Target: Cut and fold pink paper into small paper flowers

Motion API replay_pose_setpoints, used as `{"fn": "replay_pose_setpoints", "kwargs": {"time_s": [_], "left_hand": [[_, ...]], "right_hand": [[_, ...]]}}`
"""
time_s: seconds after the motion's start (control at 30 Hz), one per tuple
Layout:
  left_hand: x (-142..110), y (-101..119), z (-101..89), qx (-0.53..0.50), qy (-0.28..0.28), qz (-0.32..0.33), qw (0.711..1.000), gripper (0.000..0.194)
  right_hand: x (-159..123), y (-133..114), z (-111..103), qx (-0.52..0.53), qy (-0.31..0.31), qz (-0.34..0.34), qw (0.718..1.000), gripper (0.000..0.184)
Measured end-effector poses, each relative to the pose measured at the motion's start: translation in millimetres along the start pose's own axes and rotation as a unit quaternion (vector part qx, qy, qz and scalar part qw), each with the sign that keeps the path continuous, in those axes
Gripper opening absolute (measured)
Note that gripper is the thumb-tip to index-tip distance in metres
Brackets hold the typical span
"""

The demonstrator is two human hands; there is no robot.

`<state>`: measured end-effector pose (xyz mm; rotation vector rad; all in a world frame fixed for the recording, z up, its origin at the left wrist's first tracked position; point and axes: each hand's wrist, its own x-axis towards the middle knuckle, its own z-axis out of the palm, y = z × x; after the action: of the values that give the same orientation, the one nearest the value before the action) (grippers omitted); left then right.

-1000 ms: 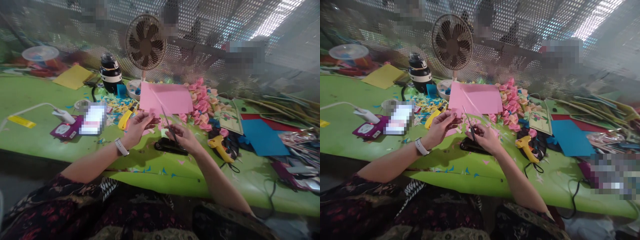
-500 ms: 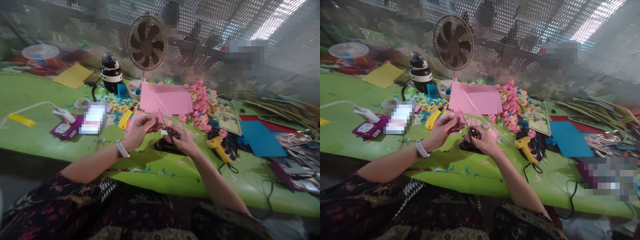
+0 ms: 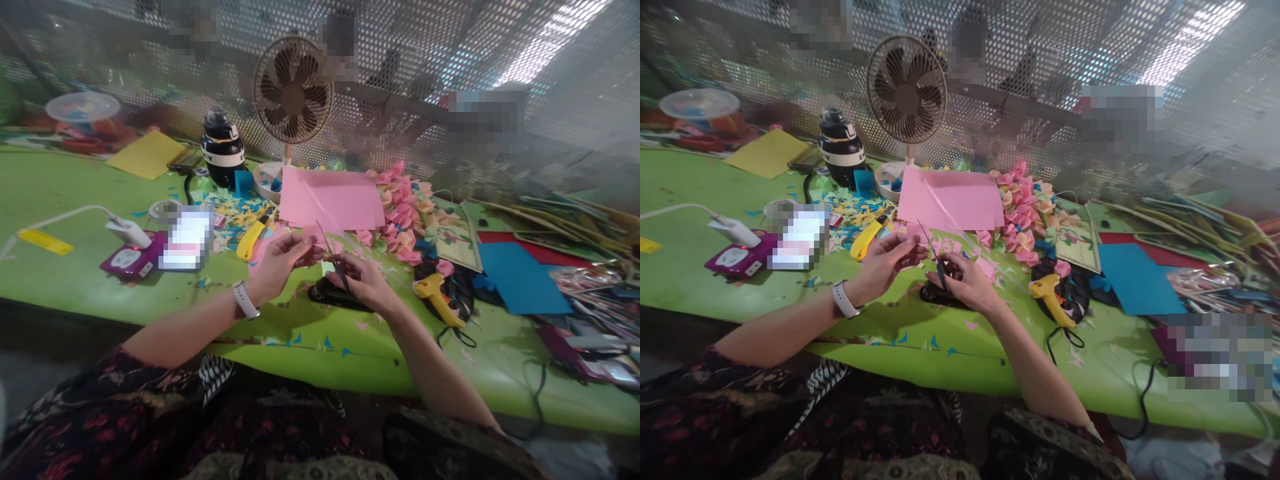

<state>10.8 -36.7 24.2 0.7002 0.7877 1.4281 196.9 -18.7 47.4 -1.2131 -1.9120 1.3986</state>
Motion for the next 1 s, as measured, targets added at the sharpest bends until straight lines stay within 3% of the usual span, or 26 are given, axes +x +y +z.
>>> {"fn": "replay_pose_setpoints", "kwargs": {"time_s": [0.23,0.53,1.0], "left_hand": [[1.4,-3.4,-2.9,0.003,-0.002,0.000,1.000,0.038],[2.8,-4.7,-4.3,-0.005,0.000,-0.008,1.000,0.033],[8.2,-5.4,-9.0,-0.004,0.005,0.004,1.000,0.037]], "right_hand": [[0.1,2.6,-0.2,-0.026,0.013,-0.013,1.000,0.045],[2.6,9.3,-3.6,-0.078,0.044,-0.030,0.996,0.056],[-0.8,5.4,-3.8,-0.078,0.025,-0.023,0.996,0.051]]}}
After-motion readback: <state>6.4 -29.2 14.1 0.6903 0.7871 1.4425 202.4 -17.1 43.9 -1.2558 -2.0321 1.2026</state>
